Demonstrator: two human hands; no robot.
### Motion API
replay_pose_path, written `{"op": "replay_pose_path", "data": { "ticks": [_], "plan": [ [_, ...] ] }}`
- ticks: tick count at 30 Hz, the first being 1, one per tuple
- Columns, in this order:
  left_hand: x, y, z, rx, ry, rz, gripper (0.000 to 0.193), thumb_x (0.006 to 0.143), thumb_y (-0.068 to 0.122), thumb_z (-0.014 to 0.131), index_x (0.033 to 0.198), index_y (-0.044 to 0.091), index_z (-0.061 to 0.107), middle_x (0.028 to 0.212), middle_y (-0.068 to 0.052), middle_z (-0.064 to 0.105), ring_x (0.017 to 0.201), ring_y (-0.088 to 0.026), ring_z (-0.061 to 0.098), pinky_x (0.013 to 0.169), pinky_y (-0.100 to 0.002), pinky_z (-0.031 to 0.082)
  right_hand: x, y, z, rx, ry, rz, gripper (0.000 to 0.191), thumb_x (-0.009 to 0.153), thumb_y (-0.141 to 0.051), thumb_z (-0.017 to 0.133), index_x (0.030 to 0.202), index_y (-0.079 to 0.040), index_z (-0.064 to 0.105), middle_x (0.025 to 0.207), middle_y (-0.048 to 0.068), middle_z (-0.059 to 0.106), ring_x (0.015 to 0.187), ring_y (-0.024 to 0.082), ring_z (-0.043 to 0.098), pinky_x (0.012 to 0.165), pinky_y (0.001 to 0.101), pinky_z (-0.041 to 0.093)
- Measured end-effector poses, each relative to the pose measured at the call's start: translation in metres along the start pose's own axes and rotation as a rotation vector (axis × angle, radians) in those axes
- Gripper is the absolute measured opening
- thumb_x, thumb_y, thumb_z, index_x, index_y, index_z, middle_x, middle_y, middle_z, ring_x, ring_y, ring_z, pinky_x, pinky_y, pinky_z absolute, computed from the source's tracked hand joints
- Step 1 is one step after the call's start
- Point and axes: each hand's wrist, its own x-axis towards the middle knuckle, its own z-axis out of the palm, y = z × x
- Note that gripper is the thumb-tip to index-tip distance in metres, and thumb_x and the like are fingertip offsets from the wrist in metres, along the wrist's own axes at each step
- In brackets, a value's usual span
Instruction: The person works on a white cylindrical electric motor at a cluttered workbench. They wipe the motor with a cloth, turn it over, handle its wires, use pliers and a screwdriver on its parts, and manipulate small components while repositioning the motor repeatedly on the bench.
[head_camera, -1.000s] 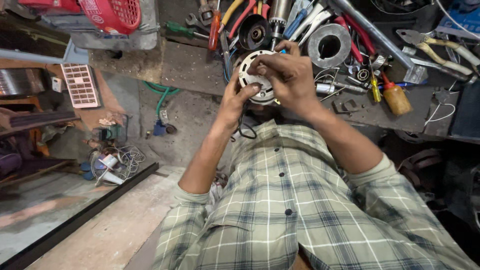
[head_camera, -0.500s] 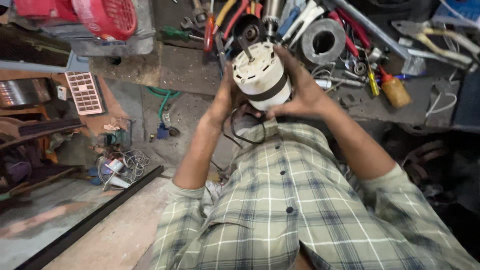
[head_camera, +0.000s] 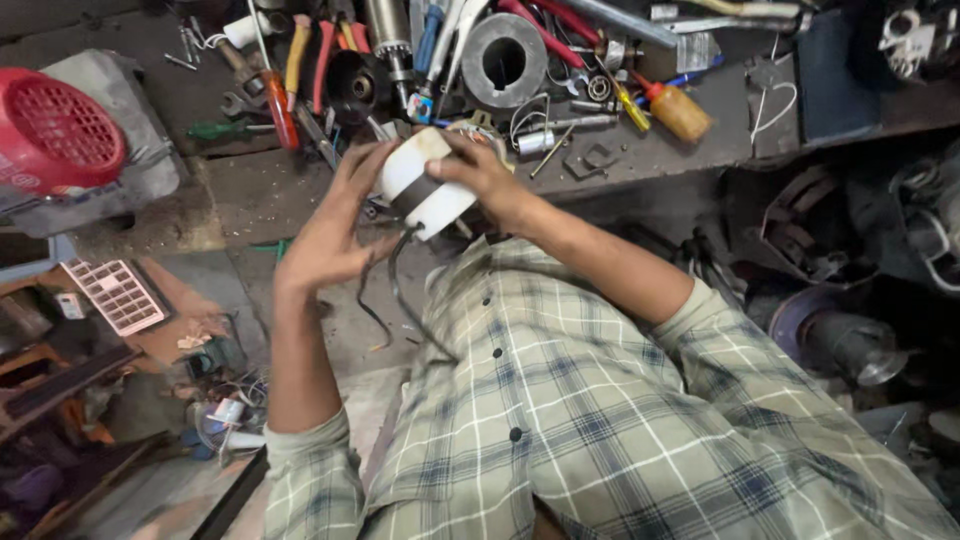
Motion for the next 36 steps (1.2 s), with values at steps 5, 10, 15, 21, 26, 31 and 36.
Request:
{"op": "replay_pose_path", "data": {
  "ticks": [5,10,15,21,26,31,36],
  "plan": [
    [0.028,-0.032,0.041,0.056,0.033,0.001,0.128,0.064,0.042,0.096,0.162,0.005,0.023,0.153,-0.024,0.040,0.139,-0.042,0.048,0.115,-0.048,0.043,0.002,-0.005,-0.022,0.136,0.048,0.232,0.073,0.092,-0.051,0.060,0.147,-0.005,0.047,0.121,0.017,0.068,0.107,0.027,0.072,0.084,0.0405,0.065],
    [0.058,-0.050,0.081,0.174,0.242,0.134,0.126,0.072,0.045,0.103,0.165,0.011,0.025,0.154,-0.018,0.050,0.140,-0.040,0.054,0.121,-0.049,0.047,-0.020,-0.021,-0.070,-0.143,0.069,-0.009,0.061,0.105,-0.048,0.047,0.150,-0.007,0.047,0.136,0.008,0.066,0.122,0.018,0.067,0.099,0.0363,0.059],
    [0.102,-0.071,0.098,0.204,0.349,0.025,0.124,0.071,0.037,0.101,0.166,0.007,0.027,0.152,-0.025,0.045,0.140,-0.045,0.052,0.118,-0.049,0.047,-0.087,-0.027,-0.154,-1.049,0.649,-0.469,0.026,0.104,-0.024,0.071,0.122,-0.006,0.074,0.112,0.012,0.074,0.103,0.027,0.072,0.091,0.0423,0.055],
    [0.137,-0.075,0.109,0.376,0.316,-0.005,0.116,0.067,0.030,0.095,0.160,0.008,0.029,0.140,-0.023,0.050,0.129,-0.044,0.054,0.108,-0.047,0.050,-0.135,0.019,-0.198,-1.333,0.687,-0.314,0.018,0.097,-0.010,0.076,0.113,-0.003,0.077,0.104,0.018,0.068,0.096,0.039,0.066,0.082,0.0471,0.053],
    [0.143,-0.046,0.112,0.461,0.294,0.117,0.127,0.057,0.029,0.096,0.160,0.007,0.026,0.131,-0.021,0.050,0.117,-0.043,0.053,0.100,-0.051,0.050,-0.135,0.038,-0.207,-1.442,0.774,-0.410,0.014,0.091,-0.007,0.078,0.105,-0.005,0.075,0.104,0.016,0.065,0.099,0.038,0.065,0.084,0.0470,0.052],
    [0.150,-0.025,0.108,0.457,0.206,0.050,0.123,0.057,0.029,0.097,0.159,0.010,0.031,0.135,-0.020,0.049,0.122,-0.043,0.053,0.101,-0.050,0.052,-0.140,0.031,-0.214,-1.462,0.733,-0.336,0.020,0.090,-0.008,0.078,0.107,-0.003,0.070,0.105,0.015,0.061,0.100,0.038,0.063,0.083,0.0481,0.051],
    [0.156,-0.024,0.093,0.378,0.042,-0.015,0.132,0.051,0.051,0.103,0.153,0.007,0.031,0.133,-0.023,0.050,0.124,-0.046,0.053,0.100,-0.054,0.050,-0.141,0.023,-0.217,-1.487,0.646,-0.381,0.020,0.087,-0.009,0.078,0.105,-0.008,0.070,0.105,0.014,0.062,0.100,0.037,0.064,0.084,0.0478,0.053]
  ]
}}
